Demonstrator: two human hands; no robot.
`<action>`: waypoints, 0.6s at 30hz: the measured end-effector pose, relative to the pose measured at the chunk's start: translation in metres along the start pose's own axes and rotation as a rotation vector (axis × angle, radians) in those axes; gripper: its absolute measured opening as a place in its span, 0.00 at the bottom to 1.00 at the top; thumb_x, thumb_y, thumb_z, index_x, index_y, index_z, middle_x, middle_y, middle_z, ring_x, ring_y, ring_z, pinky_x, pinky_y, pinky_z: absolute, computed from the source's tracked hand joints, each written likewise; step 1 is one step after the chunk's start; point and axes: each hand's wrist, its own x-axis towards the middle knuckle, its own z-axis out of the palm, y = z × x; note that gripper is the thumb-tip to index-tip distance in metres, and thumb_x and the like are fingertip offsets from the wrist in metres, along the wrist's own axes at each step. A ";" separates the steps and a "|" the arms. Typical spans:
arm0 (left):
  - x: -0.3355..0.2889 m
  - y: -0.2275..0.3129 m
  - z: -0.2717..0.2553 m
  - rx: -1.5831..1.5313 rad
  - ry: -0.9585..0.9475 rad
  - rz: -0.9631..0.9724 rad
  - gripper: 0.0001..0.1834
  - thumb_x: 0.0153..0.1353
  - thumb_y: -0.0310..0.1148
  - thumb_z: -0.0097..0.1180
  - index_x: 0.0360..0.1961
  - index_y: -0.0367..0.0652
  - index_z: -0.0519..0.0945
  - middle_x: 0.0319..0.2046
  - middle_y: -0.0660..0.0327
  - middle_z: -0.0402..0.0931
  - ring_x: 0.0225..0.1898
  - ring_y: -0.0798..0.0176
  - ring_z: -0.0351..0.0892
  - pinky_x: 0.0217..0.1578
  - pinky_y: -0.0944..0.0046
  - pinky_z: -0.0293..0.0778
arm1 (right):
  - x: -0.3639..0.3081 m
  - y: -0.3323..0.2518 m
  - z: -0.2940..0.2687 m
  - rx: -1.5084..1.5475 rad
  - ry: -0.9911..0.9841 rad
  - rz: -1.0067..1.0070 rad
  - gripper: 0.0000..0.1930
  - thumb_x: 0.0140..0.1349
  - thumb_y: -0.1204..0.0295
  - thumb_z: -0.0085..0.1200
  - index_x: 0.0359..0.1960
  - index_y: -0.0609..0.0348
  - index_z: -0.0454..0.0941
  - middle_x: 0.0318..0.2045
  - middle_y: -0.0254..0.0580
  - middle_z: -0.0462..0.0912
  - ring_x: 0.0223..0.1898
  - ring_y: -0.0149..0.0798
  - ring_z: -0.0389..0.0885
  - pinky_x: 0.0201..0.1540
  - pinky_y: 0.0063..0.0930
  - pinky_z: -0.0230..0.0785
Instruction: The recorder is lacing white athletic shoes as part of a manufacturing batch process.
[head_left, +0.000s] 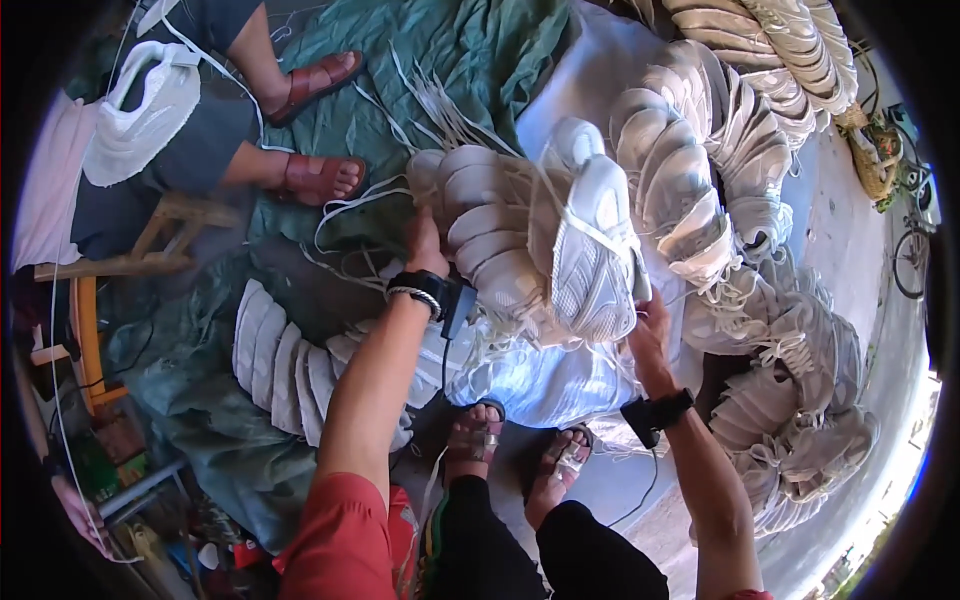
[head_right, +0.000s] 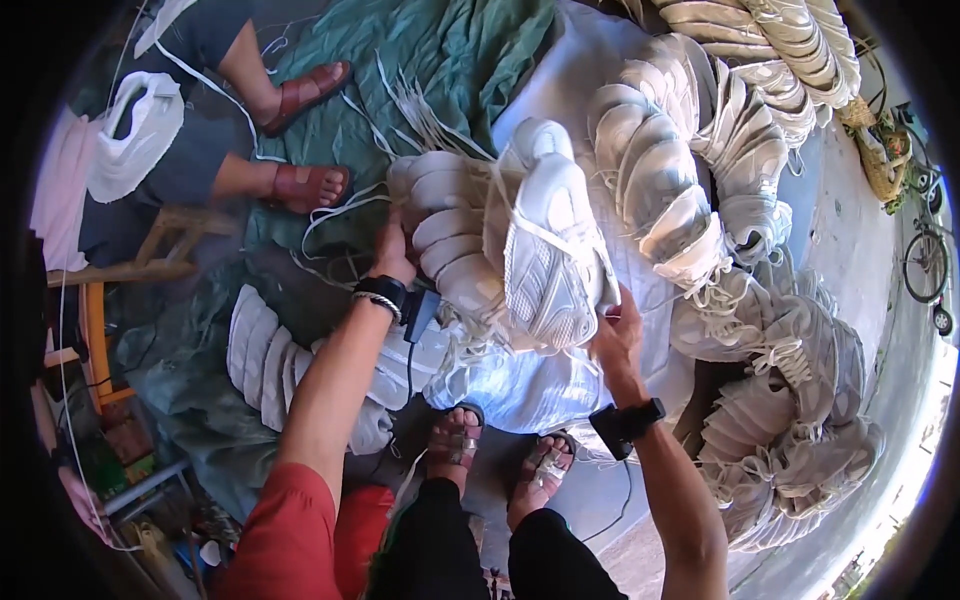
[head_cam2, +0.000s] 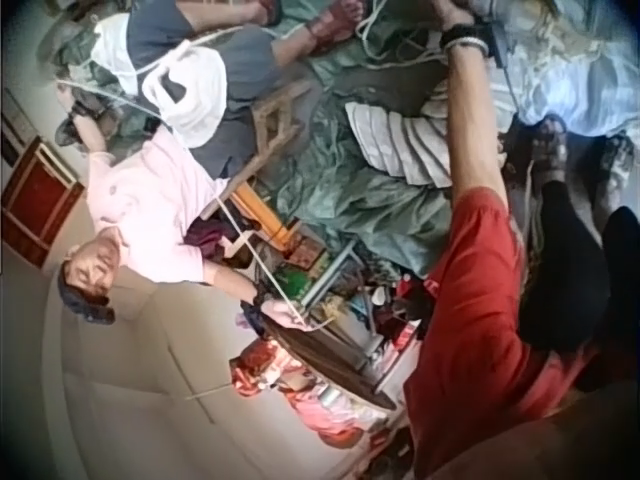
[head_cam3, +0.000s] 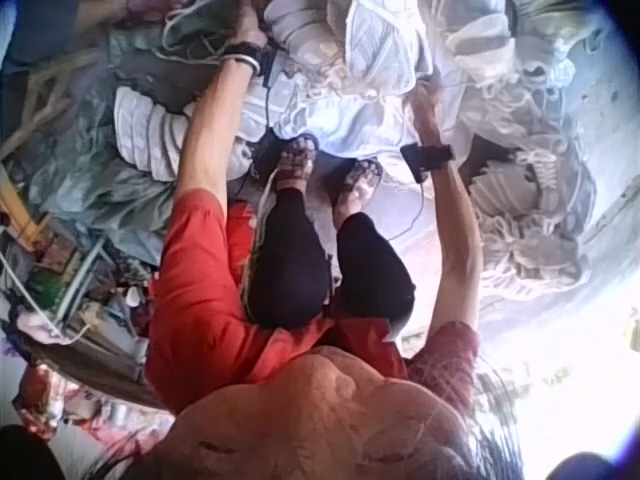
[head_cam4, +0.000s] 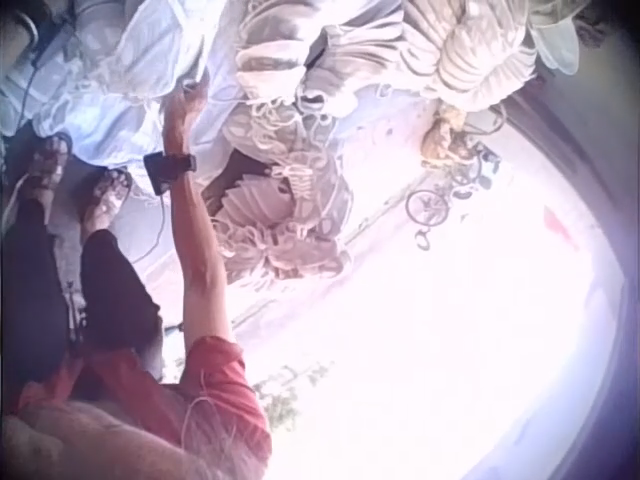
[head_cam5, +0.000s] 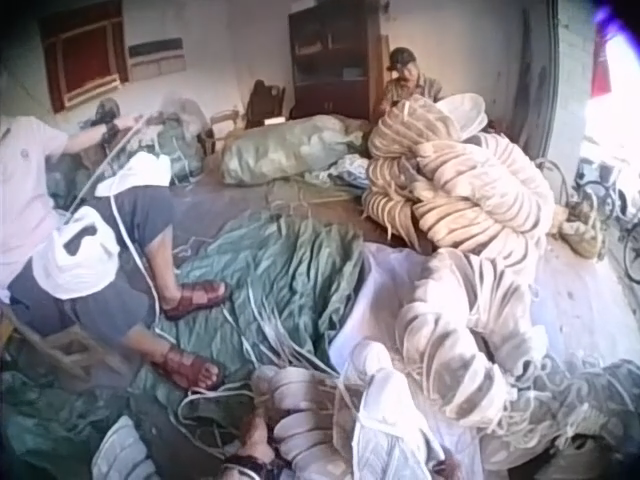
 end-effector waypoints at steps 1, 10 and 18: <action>0.000 0.000 -0.001 -0.004 -0.003 -0.005 0.25 0.61 0.49 0.42 0.52 0.42 0.69 0.44 0.58 0.73 0.43 0.59 0.74 0.40 0.58 0.72 | 0.004 -0.007 -0.005 -0.007 0.003 0.000 0.26 0.48 0.70 0.60 0.52 0.53 0.70 0.26 0.34 0.71 0.24 0.26 0.70 0.25 0.21 0.64; 0.017 0.009 -0.024 -0.049 -0.194 -0.122 0.25 0.54 0.51 0.53 0.48 0.47 0.72 0.43 0.60 0.74 0.43 0.58 0.74 0.44 0.57 0.70 | 0.039 -0.043 -0.015 -0.254 -0.156 -0.207 0.29 0.44 0.80 0.48 0.55 0.58 0.67 0.43 0.51 0.72 0.39 0.41 0.72 0.46 0.27 0.65; -0.051 0.002 0.029 -0.107 -0.713 -0.059 0.29 0.59 0.46 0.49 0.59 0.45 0.62 0.57 0.64 0.64 0.58 0.65 0.61 0.57 0.61 0.56 | 0.060 -0.006 -0.071 0.103 -0.452 -0.058 0.26 0.62 0.67 0.43 0.62 0.56 0.55 0.61 0.44 0.59 0.57 0.42 0.64 0.58 0.33 0.55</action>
